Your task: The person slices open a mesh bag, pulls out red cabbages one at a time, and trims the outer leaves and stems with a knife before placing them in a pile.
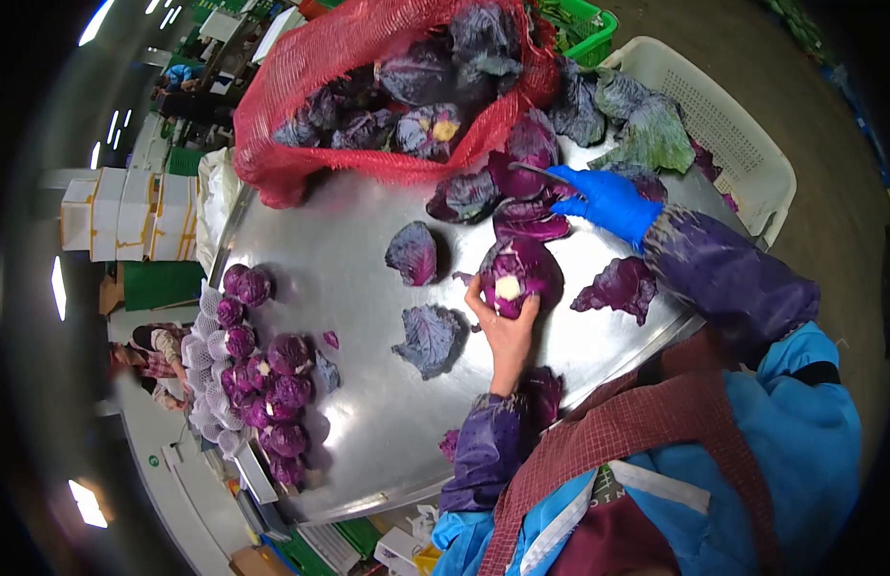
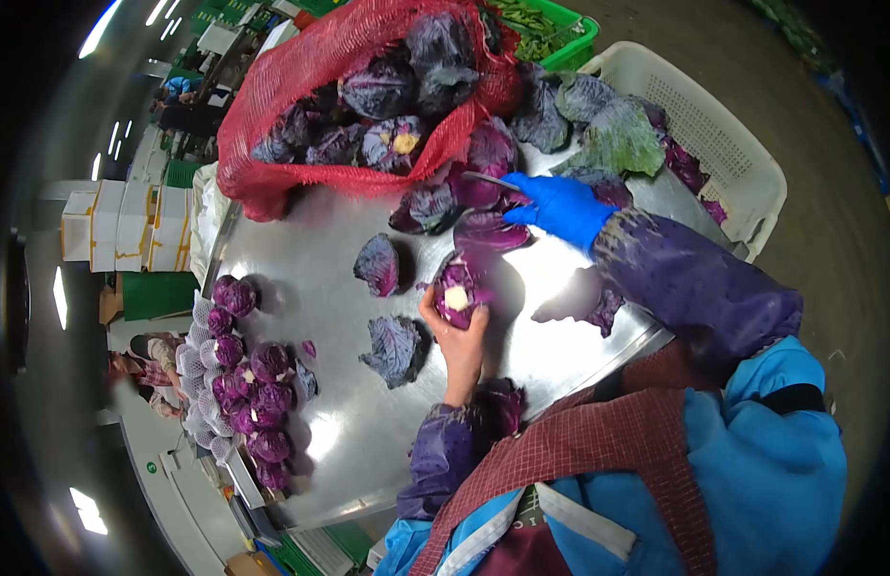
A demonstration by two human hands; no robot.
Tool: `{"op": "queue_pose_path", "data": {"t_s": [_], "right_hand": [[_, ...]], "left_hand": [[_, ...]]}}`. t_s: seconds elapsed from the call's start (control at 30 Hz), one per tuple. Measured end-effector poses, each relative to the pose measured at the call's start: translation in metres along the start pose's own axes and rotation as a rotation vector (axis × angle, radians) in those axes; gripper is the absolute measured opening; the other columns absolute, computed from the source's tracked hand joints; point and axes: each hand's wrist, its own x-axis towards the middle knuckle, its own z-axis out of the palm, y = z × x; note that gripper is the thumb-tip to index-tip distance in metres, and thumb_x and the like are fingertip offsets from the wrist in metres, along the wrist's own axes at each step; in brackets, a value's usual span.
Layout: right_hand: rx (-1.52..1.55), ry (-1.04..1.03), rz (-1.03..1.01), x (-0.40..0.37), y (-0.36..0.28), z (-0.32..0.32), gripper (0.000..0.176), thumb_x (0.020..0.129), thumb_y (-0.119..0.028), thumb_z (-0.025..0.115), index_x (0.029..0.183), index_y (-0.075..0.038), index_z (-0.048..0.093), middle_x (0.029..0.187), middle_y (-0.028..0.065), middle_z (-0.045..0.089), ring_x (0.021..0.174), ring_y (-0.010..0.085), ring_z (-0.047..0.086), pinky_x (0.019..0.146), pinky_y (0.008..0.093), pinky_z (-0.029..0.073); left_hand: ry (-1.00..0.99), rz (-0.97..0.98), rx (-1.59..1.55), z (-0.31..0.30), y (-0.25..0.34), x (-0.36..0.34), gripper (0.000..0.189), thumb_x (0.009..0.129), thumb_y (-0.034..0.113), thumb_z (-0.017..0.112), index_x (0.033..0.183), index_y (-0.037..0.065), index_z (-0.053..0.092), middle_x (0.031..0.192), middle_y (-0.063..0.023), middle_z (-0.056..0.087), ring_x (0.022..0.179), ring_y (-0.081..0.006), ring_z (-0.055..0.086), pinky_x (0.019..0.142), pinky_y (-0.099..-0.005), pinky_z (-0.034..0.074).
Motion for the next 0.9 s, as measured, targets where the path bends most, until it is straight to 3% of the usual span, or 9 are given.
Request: {"op": "queue_pose_path", "data": {"t_s": [0.1,0.13,0.23,0.3,0.43,0.5,0.73,0.83,0.9], "right_hand": [[-0.005,-0.079,-0.039,-0.028,-0.034,0.01,0.044,0.088,-0.036,0.052,0.125,-0.014,0.047,0.1,0.0186,0.061,0.087,0.0353,0.059,0.073,0.0424,0.047],[-0.22,0.142,-0.57,-0.037,-0.016,0.019,0.037,0.09,-0.031,0.05,0.122,-0.013,0.05,0.097,0.0163,0.061,0.082,0.0345,0.06,0.07,0.0413,0.048],[-0.175,-0.093,-0.355,-0.059,-0.042,-0.008,0.065,0.072,-0.044,0.065,0.124,-0.011,0.045,0.101,0.0127,0.057,0.078,0.0319,0.062,0.064,0.0405,0.051],[-0.396,-0.113,-0.234,-0.069,-0.055,-0.021,0.03,0.085,-0.018,0.052,0.114,-0.014,0.055,0.084,0.0093,0.057,0.065,0.027,0.06,0.053,0.0379,0.047],[-0.491,-0.003,-0.261,-0.08,-0.046,-0.022,0.032,0.081,-0.013,0.054,0.113,-0.016,0.056,0.081,0.0082,0.055,0.062,0.0245,0.06,0.05,0.0374,0.046],[-0.607,-0.028,-0.303,-0.074,-0.04,-0.021,0.069,0.065,-0.053,0.067,0.118,-0.011,0.051,0.086,0.0093,0.055,0.065,0.0265,0.061,0.053,0.0374,0.048],[-0.493,0.042,-0.289,-0.017,0.041,0.011,0.043,0.079,-0.037,0.06,0.113,-0.011,0.056,0.072,0.011,0.058,0.065,0.0253,0.061,0.054,0.0376,0.049],[-0.117,0.151,0.163,0.01,0.059,0.017,0.03,0.085,-0.025,0.054,0.11,-0.009,0.058,0.072,0.0142,0.06,0.066,0.0266,0.062,0.055,0.0378,0.049],[0.383,-0.22,0.446,0.004,0.017,-0.003,0.032,0.086,-0.028,0.053,0.109,-0.005,0.058,0.077,0.0177,0.062,0.072,0.0318,0.062,0.06,0.0398,0.049]], "left_hand": [[0.017,0.046,-0.006,0.01,0.007,0.001,0.082,0.066,0.022,0.074,0.128,0.0,0.026,0.121,-0.0169,0.037,0.112,-0.0261,0.04,0.098,-0.0369,0.032],[0.023,0.05,0.006,0.012,0.008,0.002,0.083,0.065,0.025,0.075,0.128,0.0,0.026,0.12,-0.0172,0.037,0.113,-0.0263,0.04,0.098,-0.0372,0.032],[0.043,0.043,0.065,0.015,0.014,-0.001,0.085,0.064,0.028,0.076,0.127,-0.001,0.027,0.12,-0.0179,0.037,0.113,-0.0268,0.04,0.098,-0.0373,0.032],[0.08,0.059,0.168,0.019,0.018,0.0,0.088,0.063,0.028,0.079,0.126,-0.003,0.027,0.117,-0.0198,0.036,0.111,-0.0312,0.042,0.095,-0.0399,0.035],[0.109,0.073,0.288,0.028,0.031,0.003,0.087,0.062,0.03,0.079,0.125,-0.003,0.029,0.115,-0.0205,0.037,0.109,-0.0338,0.042,0.093,-0.0414,0.037],[0.097,0.147,0.334,0.031,0.038,0.004,0.086,0.062,0.033,0.08,0.123,-0.003,0.031,0.112,-0.0209,0.038,0.106,-0.0353,0.043,0.089,-0.043,0.04],[0.088,0.293,0.552,0.039,0.035,0.012,0.084,0.062,0.035,0.079,0.121,-0.006,0.033,0.11,-0.0198,0.039,0.103,-0.0342,0.044,0.085,-0.0438,0.041],[0.064,0.23,0.441,0.034,0.034,-0.004,0.086,0.062,0.032,0.08,0.122,-0.005,0.032,0.112,-0.0203,0.037,0.105,-0.0342,0.042,0.09,-0.0431,0.038],[0.043,0.189,0.356,0.032,0.029,-0.007,0.088,0.062,0.031,0.079,0.124,-0.004,0.029,0.114,-0.0203,0.035,0.107,-0.0331,0.04,0.094,-0.0415,0.034]]}}
